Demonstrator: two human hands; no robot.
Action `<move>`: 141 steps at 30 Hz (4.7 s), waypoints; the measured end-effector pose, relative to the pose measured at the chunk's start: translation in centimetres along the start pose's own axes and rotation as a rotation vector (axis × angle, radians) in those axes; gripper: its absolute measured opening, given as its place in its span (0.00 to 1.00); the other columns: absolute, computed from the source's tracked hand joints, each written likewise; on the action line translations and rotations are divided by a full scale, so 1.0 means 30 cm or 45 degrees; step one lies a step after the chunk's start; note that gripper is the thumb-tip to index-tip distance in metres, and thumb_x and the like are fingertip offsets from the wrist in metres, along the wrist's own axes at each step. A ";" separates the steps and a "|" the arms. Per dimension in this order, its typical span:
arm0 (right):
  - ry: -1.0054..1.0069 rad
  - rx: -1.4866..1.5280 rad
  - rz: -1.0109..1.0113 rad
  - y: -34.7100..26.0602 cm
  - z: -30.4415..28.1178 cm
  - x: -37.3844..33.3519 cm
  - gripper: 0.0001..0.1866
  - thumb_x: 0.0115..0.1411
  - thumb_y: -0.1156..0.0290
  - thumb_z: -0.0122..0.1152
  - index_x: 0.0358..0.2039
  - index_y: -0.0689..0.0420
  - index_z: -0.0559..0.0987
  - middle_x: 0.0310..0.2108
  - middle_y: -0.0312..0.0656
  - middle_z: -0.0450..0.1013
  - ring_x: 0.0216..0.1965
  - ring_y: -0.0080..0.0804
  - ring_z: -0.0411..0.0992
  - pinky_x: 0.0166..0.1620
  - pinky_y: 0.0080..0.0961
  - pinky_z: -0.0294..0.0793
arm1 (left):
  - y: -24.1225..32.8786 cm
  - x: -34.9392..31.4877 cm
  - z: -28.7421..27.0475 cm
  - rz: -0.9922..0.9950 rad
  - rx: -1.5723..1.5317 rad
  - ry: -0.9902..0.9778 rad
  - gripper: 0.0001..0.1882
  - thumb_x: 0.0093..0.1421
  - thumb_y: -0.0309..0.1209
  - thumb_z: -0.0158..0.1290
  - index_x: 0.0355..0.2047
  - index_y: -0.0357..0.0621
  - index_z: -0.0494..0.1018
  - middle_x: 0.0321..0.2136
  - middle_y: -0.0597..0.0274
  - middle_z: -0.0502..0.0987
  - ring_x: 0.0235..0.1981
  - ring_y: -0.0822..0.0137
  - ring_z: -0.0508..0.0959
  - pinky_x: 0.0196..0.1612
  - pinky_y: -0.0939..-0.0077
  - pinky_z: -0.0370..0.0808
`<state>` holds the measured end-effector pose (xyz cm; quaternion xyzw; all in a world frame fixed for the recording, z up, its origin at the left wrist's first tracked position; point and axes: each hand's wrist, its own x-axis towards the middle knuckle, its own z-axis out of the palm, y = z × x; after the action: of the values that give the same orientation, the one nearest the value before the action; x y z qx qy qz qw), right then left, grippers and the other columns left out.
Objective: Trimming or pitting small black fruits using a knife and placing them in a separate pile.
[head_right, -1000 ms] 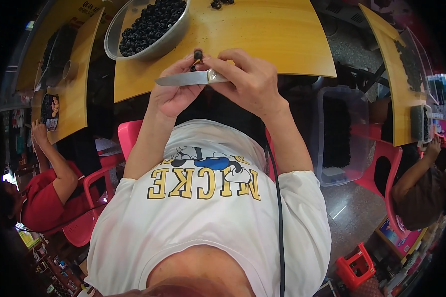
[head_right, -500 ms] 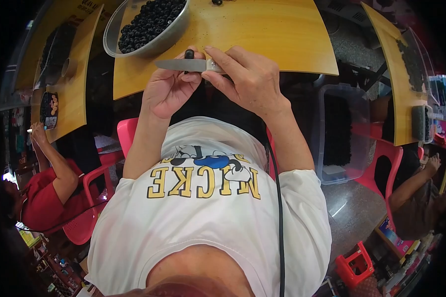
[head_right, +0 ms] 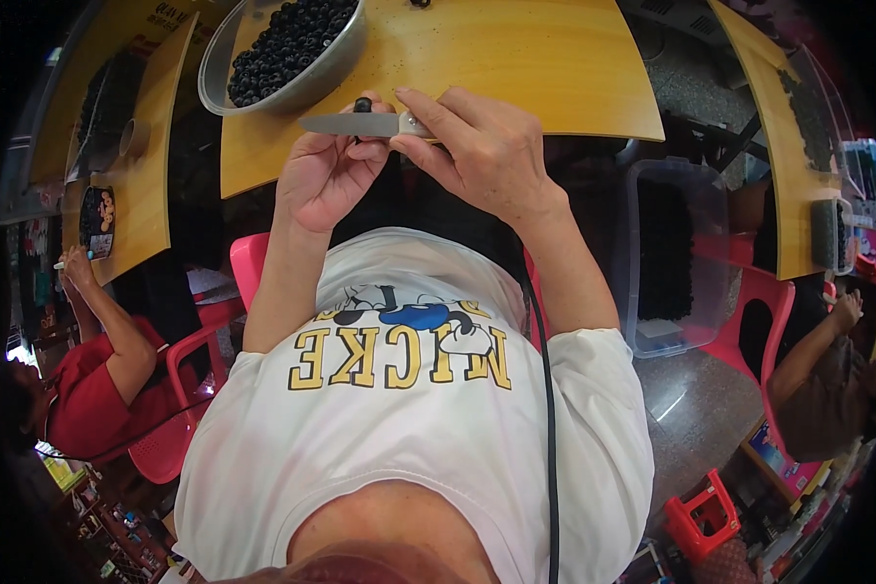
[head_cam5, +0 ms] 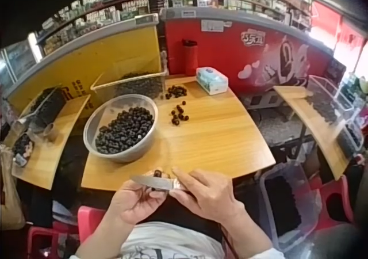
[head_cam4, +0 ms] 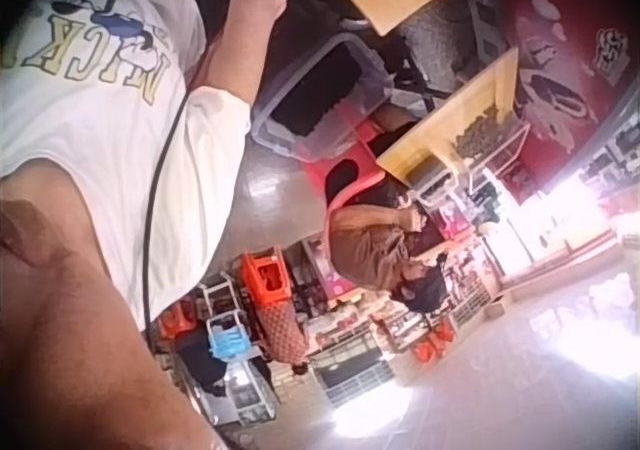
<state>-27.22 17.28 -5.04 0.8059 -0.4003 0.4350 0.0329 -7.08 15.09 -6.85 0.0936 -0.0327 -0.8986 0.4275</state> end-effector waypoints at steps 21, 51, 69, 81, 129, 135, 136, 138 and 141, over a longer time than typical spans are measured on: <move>0.120 -0.279 0.386 0.154 0.014 -0.029 0.14 0.59 0.63 0.59 0.43 0.53 0.79 0.23 0.39 0.72 0.22 0.32 0.71 0.27 0.24 0.69 | 0.027 0.006 0.040 0.024 0.215 -0.043 0.12 0.62 0.21 0.46 0.46 0.30 0.66 0.38 0.52 0.70 0.34 0.69 0.69 0.35 0.82 0.72; 0.048 -0.113 0.574 0.127 0.041 -0.029 0.13 0.61 0.66 0.57 0.41 0.60 0.79 0.27 0.46 0.75 0.27 0.36 0.75 0.31 0.26 0.72 | 0.541 0.207 0.117 0.123 3.036 0.349 0.12 0.48 0.32 0.61 0.32 0.39 0.80 0.24 0.60 0.79 0.26 0.70 0.76 0.31 0.75 0.71; 0.096 0.539 0.490 -0.022 -0.041 0.014 0.15 0.59 0.76 0.56 0.47 0.62 0.77 0.25 0.36 0.71 0.24 0.18 0.64 0.28 0.14 0.61 | 0.038 0.028 0.121 -0.080 0.129 0.013 0.14 0.62 0.25 0.50 0.47 0.33 0.68 0.35 0.57 0.70 0.30 0.72 0.69 0.28 0.89 0.72; 0.164 0.060 -0.051 -0.024 -0.026 0.016 0.20 0.48 0.66 0.69 0.44 0.55 0.80 0.18 0.38 0.69 0.17 0.29 0.67 0.20 0.22 0.64 | -0.007 -0.003 0.109 0.026 -0.084 0.245 0.09 0.60 0.24 0.51 0.40 0.31 0.71 0.35 0.53 0.76 0.31 0.70 0.75 0.26 0.86 0.74; -0.006 -0.184 0.082 -0.012 -0.012 0.028 0.15 0.55 0.66 0.63 0.44 0.54 0.80 0.18 0.37 0.68 0.17 0.29 0.65 0.21 0.23 0.64 | 0.021 -0.003 0.046 0.189 0.237 -0.183 0.10 0.62 0.22 0.49 0.43 0.32 0.68 0.37 0.51 0.72 0.31 0.70 0.71 0.32 0.84 0.73; 0.280 0.201 0.500 0.107 -0.007 0.004 0.13 0.61 0.65 0.58 0.42 0.57 0.80 0.25 0.40 0.74 0.23 0.23 0.70 0.27 0.19 0.67 | 0.013 0.002 0.076 0.092 0.099 -0.186 0.11 0.62 0.23 0.49 0.44 0.32 0.68 0.38 0.51 0.72 0.32 0.69 0.72 0.35 0.83 0.76; 0.281 0.199 0.504 0.106 0.001 -0.003 0.13 0.61 0.65 0.58 0.42 0.57 0.80 0.25 0.40 0.74 0.23 0.23 0.70 0.27 0.19 0.67 | 0.007 0.002 0.075 0.088 0.099 -0.184 0.11 0.62 0.23 0.49 0.44 0.32 0.68 0.38 0.51 0.72 0.32 0.69 0.72 0.35 0.83 0.76; 0.124 0.078 0.576 0.117 0.026 -0.023 0.13 0.61 0.66 0.57 0.43 0.58 0.80 0.25 0.41 0.75 0.25 0.21 0.70 0.29 0.18 0.67 | -0.011 0.003 0.058 0.104 0.138 -0.009 0.11 0.62 0.23 0.48 0.45 0.32 0.68 0.39 0.50 0.72 0.37 0.66 0.75 0.41 0.80 0.79; 0.163 0.112 0.575 0.132 0.032 -0.024 0.13 0.62 0.65 0.57 0.43 0.58 0.80 0.26 0.40 0.75 0.25 0.22 0.69 0.29 0.19 0.67 | -0.010 0.002 0.038 0.110 0.168 0.021 0.13 0.62 0.22 0.48 0.47 0.33 0.68 0.41 0.50 0.73 0.41 0.64 0.76 0.45 0.79 0.79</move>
<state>-29.47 14.66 -7.32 0.6673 -0.5481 0.4987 -0.0749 -7.58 15.21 -5.80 0.1275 -0.0922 -0.8743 0.4592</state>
